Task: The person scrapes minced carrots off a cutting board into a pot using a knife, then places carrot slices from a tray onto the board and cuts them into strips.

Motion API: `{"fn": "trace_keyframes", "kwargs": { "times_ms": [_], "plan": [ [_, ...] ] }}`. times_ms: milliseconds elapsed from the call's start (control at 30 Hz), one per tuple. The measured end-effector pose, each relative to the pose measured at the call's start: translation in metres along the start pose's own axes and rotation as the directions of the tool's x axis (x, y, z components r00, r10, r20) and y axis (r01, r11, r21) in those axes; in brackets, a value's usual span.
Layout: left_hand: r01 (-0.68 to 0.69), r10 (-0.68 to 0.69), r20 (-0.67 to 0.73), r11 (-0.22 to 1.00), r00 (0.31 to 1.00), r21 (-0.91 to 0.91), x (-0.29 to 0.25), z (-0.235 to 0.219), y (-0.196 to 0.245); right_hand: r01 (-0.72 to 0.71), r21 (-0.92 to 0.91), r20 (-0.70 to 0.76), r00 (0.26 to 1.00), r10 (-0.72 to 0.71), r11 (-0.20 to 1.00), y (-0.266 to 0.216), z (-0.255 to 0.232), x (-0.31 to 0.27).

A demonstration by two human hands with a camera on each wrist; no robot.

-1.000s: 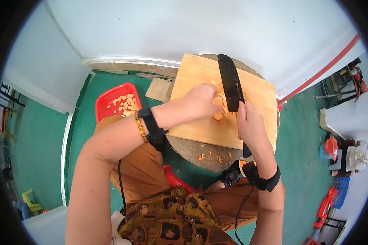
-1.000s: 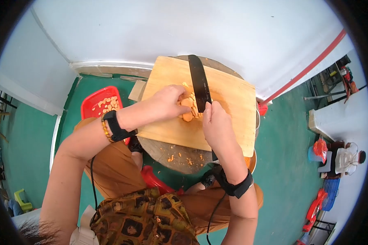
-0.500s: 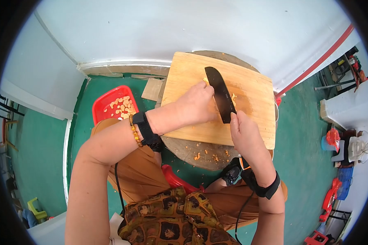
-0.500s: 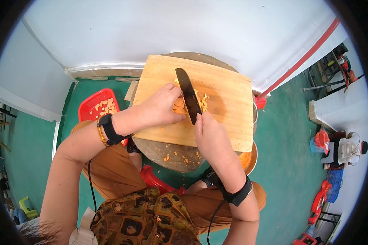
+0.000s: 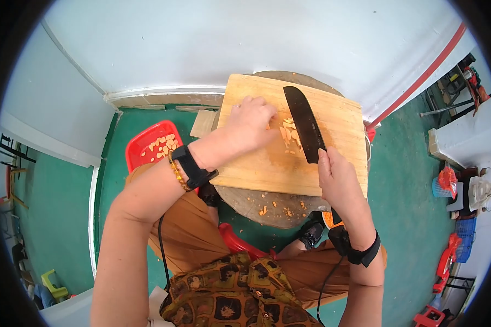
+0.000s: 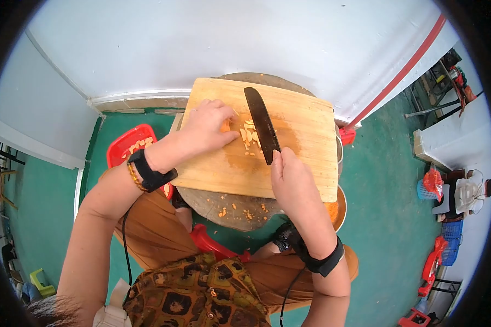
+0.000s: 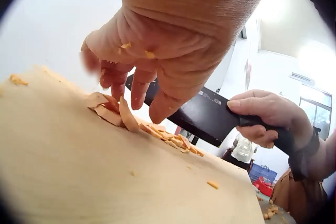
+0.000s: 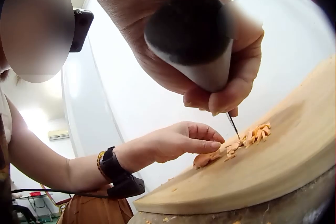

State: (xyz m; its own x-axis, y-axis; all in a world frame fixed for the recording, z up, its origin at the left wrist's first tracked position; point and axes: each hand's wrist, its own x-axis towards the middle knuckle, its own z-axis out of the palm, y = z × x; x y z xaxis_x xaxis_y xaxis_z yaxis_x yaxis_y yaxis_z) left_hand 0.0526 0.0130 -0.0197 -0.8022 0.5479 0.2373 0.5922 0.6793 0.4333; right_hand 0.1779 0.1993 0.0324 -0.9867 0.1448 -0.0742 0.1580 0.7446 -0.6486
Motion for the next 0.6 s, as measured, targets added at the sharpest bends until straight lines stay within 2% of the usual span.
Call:
{"fn": "trace_keyframes", "kwargs": {
  "times_ms": [100,200,300,433,600],
  "plan": [
    [-0.018,0.019,-0.032,0.999,0.999,0.050,0.001,0.001,0.012,0.037,-0.007,-0.004,0.999,-0.037,0.999,0.003,0.000,0.000],
    [0.024,-0.025,0.007,0.997,1.000,0.072,0.003,0.008,0.015,0.057,-0.009,0.024,0.998,-0.056,0.998,0.003,0.003,-0.003],
    [0.010,-0.008,-0.037,0.998,0.999,0.067,0.004,0.013,0.014,0.049,0.025,0.058,0.997,-0.051,0.998,0.003,0.005,-0.008],
    [0.030,-0.031,0.020,0.997,0.999,0.075,0.006,0.014,0.012,0.039,-0.011,0.092,0.995,-0.038,0.999,0.002,0.006,-0.012],
    [0.013,-0.013,0.013,0.999,1.000,0.037,0.008,0.012,0.012,0.034,-0.064,0.132,0.991,-0.025,0.997,-0.003,0.001,-0.012]
  ]
}}
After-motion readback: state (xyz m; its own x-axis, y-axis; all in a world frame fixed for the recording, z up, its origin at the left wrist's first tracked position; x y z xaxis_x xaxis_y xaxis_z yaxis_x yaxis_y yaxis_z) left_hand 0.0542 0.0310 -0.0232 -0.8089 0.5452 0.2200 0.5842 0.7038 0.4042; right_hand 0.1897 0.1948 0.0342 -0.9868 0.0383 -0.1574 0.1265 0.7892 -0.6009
